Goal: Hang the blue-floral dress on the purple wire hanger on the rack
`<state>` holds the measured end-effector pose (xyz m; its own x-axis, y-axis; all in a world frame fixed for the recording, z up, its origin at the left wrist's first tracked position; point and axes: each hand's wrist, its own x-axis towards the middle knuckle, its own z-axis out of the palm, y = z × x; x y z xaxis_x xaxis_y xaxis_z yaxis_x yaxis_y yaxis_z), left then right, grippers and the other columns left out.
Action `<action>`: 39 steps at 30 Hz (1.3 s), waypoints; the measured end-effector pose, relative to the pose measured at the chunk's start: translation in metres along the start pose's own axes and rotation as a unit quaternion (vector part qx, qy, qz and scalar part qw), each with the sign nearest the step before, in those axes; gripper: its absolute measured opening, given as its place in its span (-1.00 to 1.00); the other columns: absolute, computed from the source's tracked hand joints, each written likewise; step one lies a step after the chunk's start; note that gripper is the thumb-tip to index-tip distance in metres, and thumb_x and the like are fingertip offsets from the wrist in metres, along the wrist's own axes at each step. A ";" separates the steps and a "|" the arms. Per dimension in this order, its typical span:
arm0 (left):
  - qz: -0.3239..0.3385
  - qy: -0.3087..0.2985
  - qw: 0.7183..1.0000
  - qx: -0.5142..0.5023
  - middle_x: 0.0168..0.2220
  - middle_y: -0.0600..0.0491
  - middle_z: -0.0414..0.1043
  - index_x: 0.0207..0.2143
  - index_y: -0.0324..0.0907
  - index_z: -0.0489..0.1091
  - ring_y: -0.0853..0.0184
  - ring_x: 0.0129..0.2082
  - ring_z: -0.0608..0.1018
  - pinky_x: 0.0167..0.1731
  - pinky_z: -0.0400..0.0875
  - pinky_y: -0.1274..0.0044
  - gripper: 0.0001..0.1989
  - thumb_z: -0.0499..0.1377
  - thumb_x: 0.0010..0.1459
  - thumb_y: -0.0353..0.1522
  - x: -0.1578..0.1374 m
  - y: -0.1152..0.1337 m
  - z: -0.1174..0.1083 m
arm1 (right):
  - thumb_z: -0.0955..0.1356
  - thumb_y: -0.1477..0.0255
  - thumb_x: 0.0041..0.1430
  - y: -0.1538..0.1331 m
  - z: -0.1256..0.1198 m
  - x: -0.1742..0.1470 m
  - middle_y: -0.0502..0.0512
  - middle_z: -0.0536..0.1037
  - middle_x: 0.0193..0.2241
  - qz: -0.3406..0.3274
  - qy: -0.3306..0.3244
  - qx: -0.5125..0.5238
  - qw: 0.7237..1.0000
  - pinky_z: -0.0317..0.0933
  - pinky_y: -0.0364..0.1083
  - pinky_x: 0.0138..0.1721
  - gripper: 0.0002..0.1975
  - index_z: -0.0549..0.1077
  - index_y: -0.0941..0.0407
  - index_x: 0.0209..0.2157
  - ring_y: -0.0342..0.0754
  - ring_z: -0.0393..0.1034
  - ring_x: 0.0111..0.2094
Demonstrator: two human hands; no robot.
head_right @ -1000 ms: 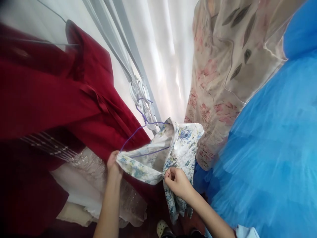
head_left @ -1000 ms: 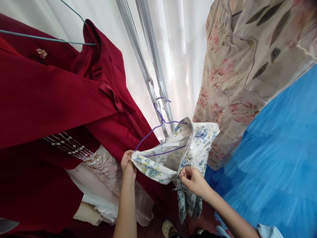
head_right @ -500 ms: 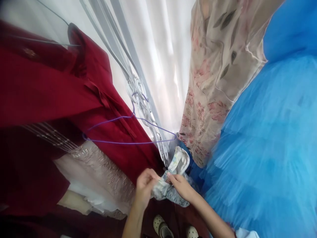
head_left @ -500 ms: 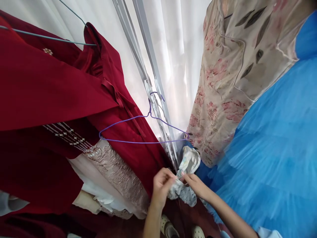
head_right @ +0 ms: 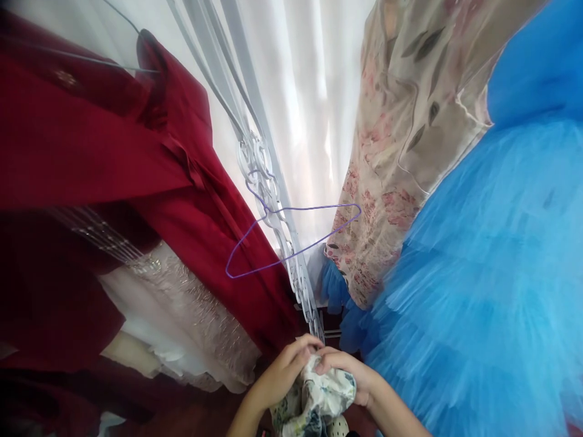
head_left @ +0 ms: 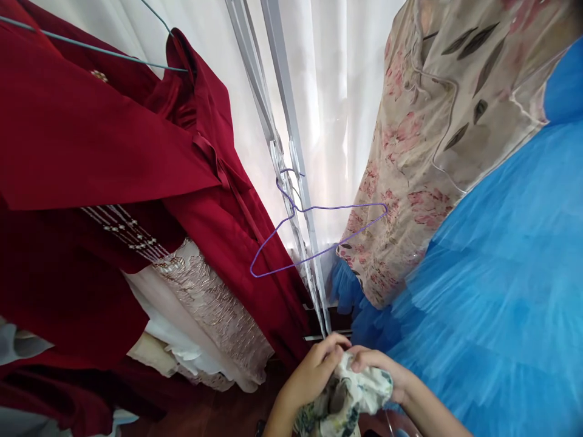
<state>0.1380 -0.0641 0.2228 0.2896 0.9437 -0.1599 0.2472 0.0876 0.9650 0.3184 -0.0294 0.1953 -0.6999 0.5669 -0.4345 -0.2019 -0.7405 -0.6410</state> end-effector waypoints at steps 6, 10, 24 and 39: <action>-0.082 -0.012 0.996 -0.041 -0.17 -0.04 0.48 -0.15 -0.23 0.51 0.13 -0.11 0.45 -0.13 0.32 0.42 -0.47 0.18 0.14 0.05 -0.016 -0.034 -0.037 | 0.32 0.57 -0.43 -0.046 0.002 -0.010 0.15 0.59 -0.52 -0.037 -0.102 0.045 0.993 0.34 -0.13 -0.46 -0.63 0.57 0.23 -0.43 -0.02 0.49 -0.52; 0.005 -0.049 0.998 0.046 -0.40 0.06 0.42 -0.37 -0.28 0.51 0.28 -0.32 0.42 -0.30 0.27 0.53 -0.67 0.23 0.15 -0.16 -0.015 0.013 -0.086 | 0.35 0.60 -0.42 -0.085 0.004 -0.013 0.11 0.60 -0.49 -0.092 -0.071 -0.006 0.993 0.37 -0.07 -0.35 -0.55 0.58 0.16 -0.33 0.03 0.51 -0.45; 0.025 -0.026 0.999 0.036 -0.46 0.07 0.26 -0.57 -0.21 0.29 0.31 -0.37 0.35 -0.33 0.21 0.53 -0.87 0.06 0.00 -0.39 -0.019 0.026 -0.154 | 0.51 0.32 -0.09 -0.189 0.011 -0.058 0.13 0.42 -0.61 -0.381 0.181 -0.343 0.839 0.03 -0.02 -0.55 -0.81 0.48 0.09 -0.53 -0.10 0.28 -0.58; 0.184 0.217 0.949 -0.137 -0.26 0.04 0.40 -0.28 -0.15 0.42 0.34 -0.32 0.42 -0.30 0.33 0.58 -0.73 0.28 0.13 -0.14 0.056 0.057 -0.264 | 0.23 0.42 0.27 -0.199 0.024 0.046 0.02 0.42 -0.47 -0.456 0.273 -0.602 0.596 0.16 -0.11 -0.37 -0.82 0.36 0.12 -0.42 -0.06 0.32 -0.42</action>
<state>-0.0762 0.0785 0.3233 -0.1126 0.9639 0.2413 -0.0646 -0.2494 0.9662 0.3103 0.1356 0.3178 -0.2821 0.8118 0.5113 0.5391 0.5749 -0.6155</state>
